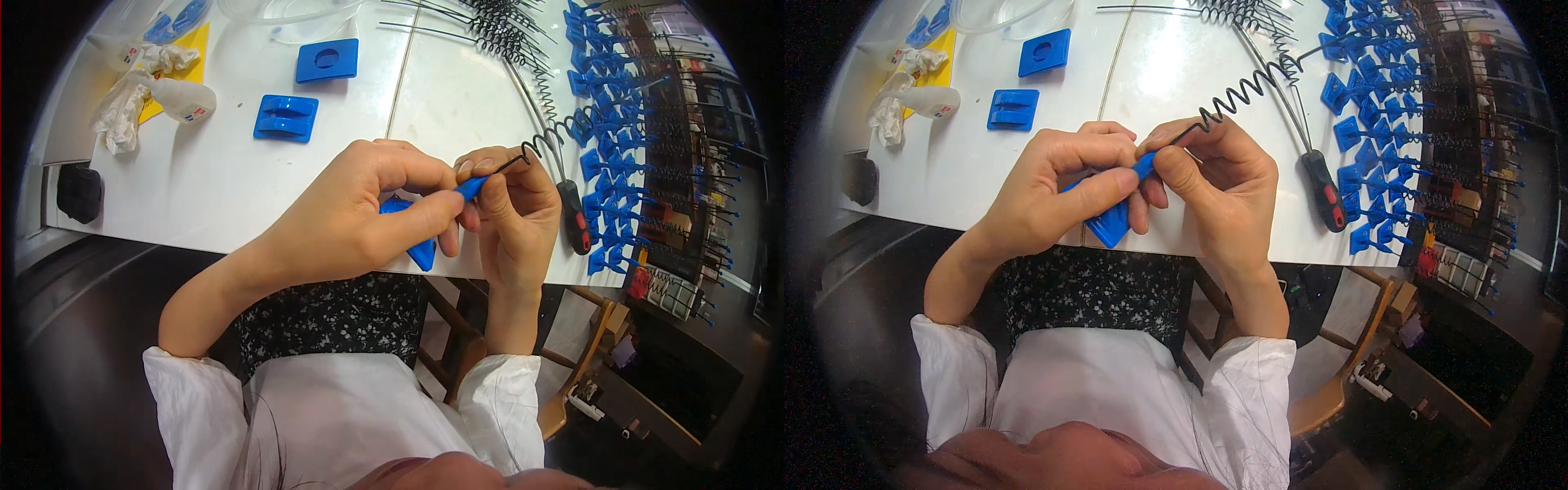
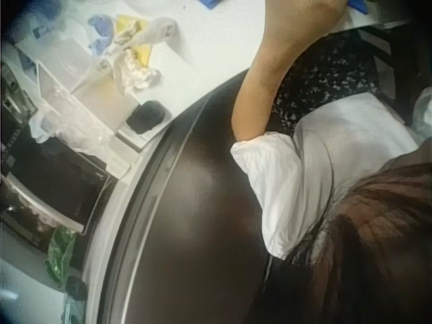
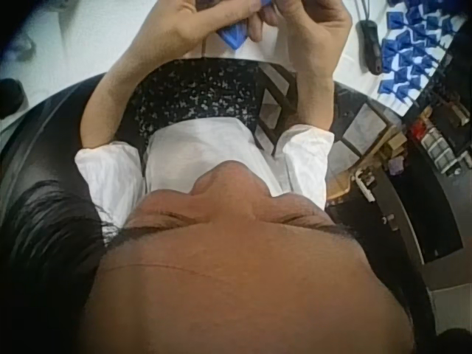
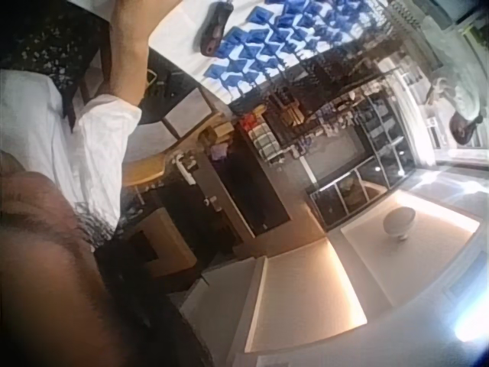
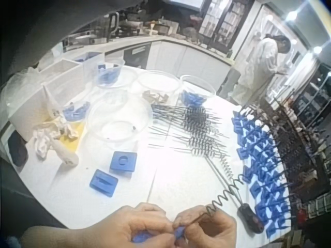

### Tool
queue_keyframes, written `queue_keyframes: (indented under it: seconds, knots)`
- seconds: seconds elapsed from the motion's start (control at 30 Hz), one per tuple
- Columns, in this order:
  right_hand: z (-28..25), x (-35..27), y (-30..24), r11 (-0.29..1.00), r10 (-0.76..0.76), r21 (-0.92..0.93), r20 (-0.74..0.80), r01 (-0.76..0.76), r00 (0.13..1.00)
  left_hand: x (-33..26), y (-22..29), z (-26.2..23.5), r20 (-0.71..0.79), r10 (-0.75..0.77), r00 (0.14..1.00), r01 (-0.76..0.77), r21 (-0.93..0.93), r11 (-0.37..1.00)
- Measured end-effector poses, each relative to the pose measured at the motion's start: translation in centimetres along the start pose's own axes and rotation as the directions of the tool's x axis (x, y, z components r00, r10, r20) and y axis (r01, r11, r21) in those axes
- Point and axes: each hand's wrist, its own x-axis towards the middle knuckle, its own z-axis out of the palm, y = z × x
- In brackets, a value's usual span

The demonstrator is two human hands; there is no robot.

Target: The person applies glue from a glue bottle to a blue plastic part, then inserts a spiral spring wire into the glued part.

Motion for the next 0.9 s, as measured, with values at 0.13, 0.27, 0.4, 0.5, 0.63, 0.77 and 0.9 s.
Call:
queue_keyframes:
  seconds: [0.13, 0.27, 0.4, 0.5, 0.63, 0.77, 0.9]
  knots:
    - [0.05, -0.03, -0.06, 0.999, 0.031, 0.007, -0.02, -0.031, 0.999, 0.01, -0.24, 0.16, -0.013, 0.086, 0.996, -0.085, 0.068, 0.994]
    - [-0.11, 0.04, 0.23, 1.0, -0.016, -0.008, 0.003, 0.016, 1.0, 0.11, 0.11, 0.07, 0.015, 0.032, 0.999, -0.033, 0.094, 0.995]
    - [-0.01, -0.04, 0.12, 0.999, -0.041, -0.012, 0.031, 0.042, 0.999, -0.02, 0.28, 0.11, 0.01, -0.065, 0.998, 0.064, 0.045, 0.997]
    - [0.02, -0.07, 0.11, 0.999, -0.02, 0.028, 0.025, 0.02, 0.999, -0.02, 0.1, -0.02, 0.021, -0.036, 0.999, 0.037, -0.011, 0.999]
    - [-0.04, -0.04, -0.09, 0.998, 0.018, 0.061, 0.028, -0.02, 0.999, -0.05, -0.02, -0.05, 0.035, -0.013, 0.999, 0.017, -0.121, 0.993]
    - [0.1, -0.04, -0.23, 0.999, 0.002, 0.038, 0.022, -0.003, 1.0, 0.04, -0.04, -0.1, 0.036, 0.018, 0.999, -0.015, -0.096, 0.995]
    - [0.16, 0.02, -0.01, 0.998, -0.051, 0.023, 0.044, 0.05, 0.998, -0.04, 0.15, -0.11, 0.035, -0.059, 0.998, 0.064, -0.15, 0.987]
